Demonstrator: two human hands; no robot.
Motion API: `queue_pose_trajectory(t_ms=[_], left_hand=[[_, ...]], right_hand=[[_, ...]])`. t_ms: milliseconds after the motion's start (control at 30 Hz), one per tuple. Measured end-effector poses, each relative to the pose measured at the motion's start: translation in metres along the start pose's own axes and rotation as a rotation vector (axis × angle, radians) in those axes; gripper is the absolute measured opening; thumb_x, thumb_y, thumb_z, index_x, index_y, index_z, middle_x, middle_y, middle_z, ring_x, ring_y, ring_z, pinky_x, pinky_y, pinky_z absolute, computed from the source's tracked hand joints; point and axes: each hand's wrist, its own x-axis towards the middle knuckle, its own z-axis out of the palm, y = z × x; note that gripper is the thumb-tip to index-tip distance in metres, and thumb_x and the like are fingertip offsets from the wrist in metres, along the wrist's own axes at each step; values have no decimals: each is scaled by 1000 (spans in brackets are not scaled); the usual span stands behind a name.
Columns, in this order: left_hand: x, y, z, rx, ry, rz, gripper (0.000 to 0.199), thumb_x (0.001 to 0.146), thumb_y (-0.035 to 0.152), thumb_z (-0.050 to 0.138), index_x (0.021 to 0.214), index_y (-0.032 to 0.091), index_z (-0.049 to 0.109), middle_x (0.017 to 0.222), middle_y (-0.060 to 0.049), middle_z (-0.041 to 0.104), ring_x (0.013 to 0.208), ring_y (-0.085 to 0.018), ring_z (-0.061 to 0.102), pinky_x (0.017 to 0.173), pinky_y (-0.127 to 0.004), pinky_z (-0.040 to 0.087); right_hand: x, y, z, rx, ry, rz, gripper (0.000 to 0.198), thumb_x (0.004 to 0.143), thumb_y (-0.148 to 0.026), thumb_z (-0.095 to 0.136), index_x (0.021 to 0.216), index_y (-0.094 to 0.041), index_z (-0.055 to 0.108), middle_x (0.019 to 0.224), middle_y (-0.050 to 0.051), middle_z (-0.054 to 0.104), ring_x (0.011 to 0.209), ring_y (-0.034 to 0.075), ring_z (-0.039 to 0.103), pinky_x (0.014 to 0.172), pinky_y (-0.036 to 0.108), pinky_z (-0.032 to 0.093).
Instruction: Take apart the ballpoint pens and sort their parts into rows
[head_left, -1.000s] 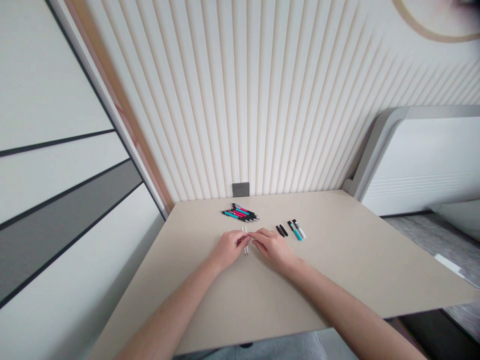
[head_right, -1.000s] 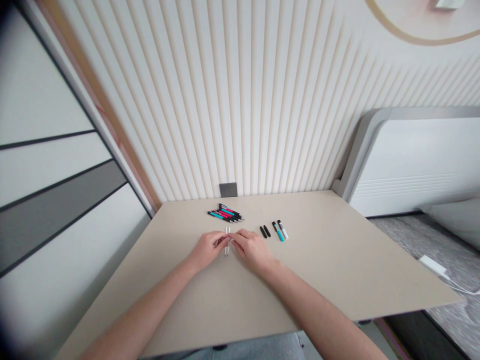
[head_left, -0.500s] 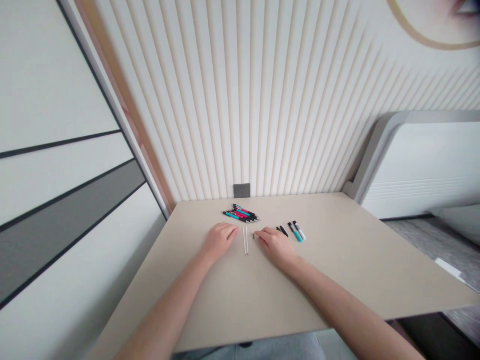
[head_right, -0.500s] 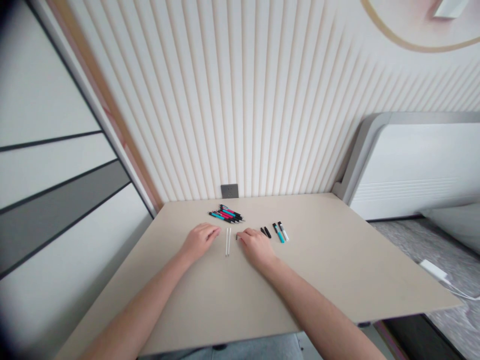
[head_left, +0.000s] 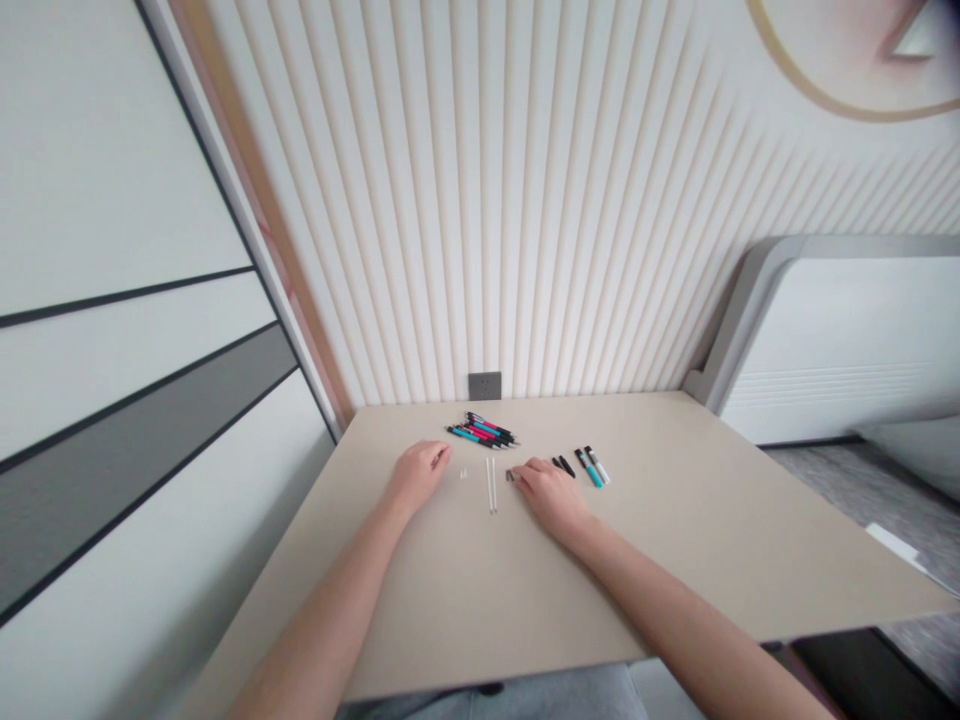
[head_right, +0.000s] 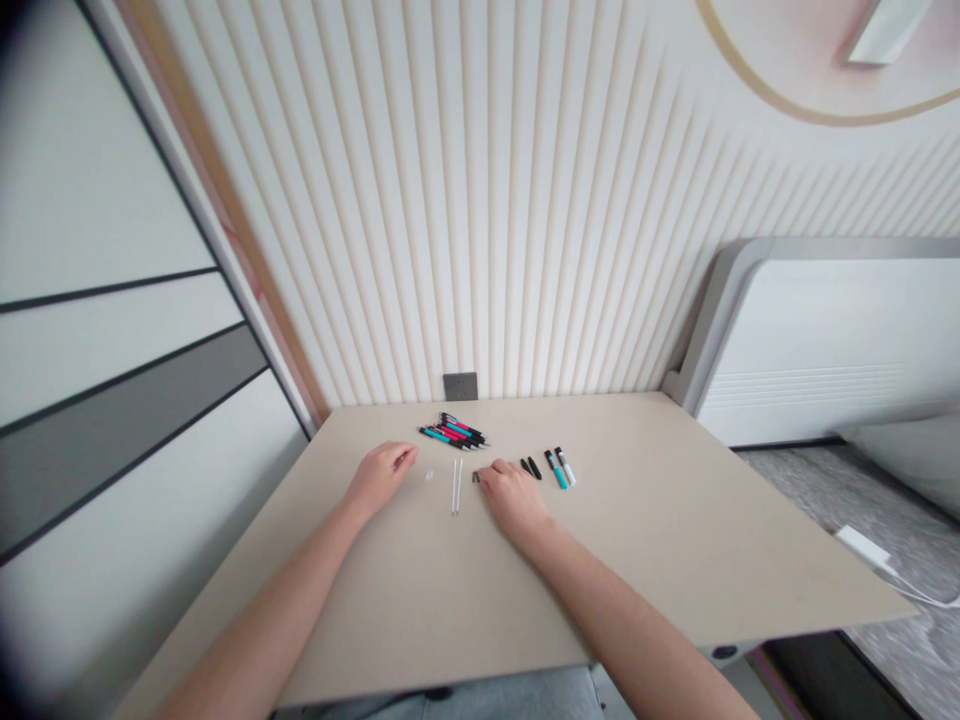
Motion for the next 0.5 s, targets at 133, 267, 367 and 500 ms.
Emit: queue_pose_trajectory(t_ms=[133, 267, 367, 500], left_hand=[[-1, 0, 4, -22, -5, 6, 25, 94, 28, 43, 85, 19, 63, 83, -5, 66, 80, -18, 58, 75, -30, 45], [-1, -7, 9, -78, 23, 11, 21, 94, 28, 45, 95, 19, 64, 91, -6, 67, 87, -19, 59, 82, -32, 46], [5, -13, 13, -68, 33, 18, 19, 93, 24, 46, 99, 18, 64, 96, -6, 66, 93, -20, 58, 88, -35, 46], [26, -18, 19, 5, -13, 25, 24, 91, 16, 45, 106, 18, 64, 104, -8, 66, 101, -21, 56, 93, -38, 44]], right_hand=[[-1, 2, 2, -14, 3, -1, 28, 98, -28, 41, 106, -23, 67, 103, 7, 65, 97, 18, 61, 82, 25, 42], [0, 2, 3, -6, -2, -13, 29, 98, -29, 40, 101, -23, 69, 102, 6, 65, 94, 18, 62, 79, 24, 42], [0, 2, 3, 20, 5, -31, 29, 98, -28, 40, 104, -24, 69, 103, 6, 65, 93, 17, 62, 79, 24, 42], [-1, 2, 5, 39, 21, -59, 29, 98, -28, 40, 105, -24, 68, 103, 6, 65, 94, 18, 63, 79, 24, 43]])
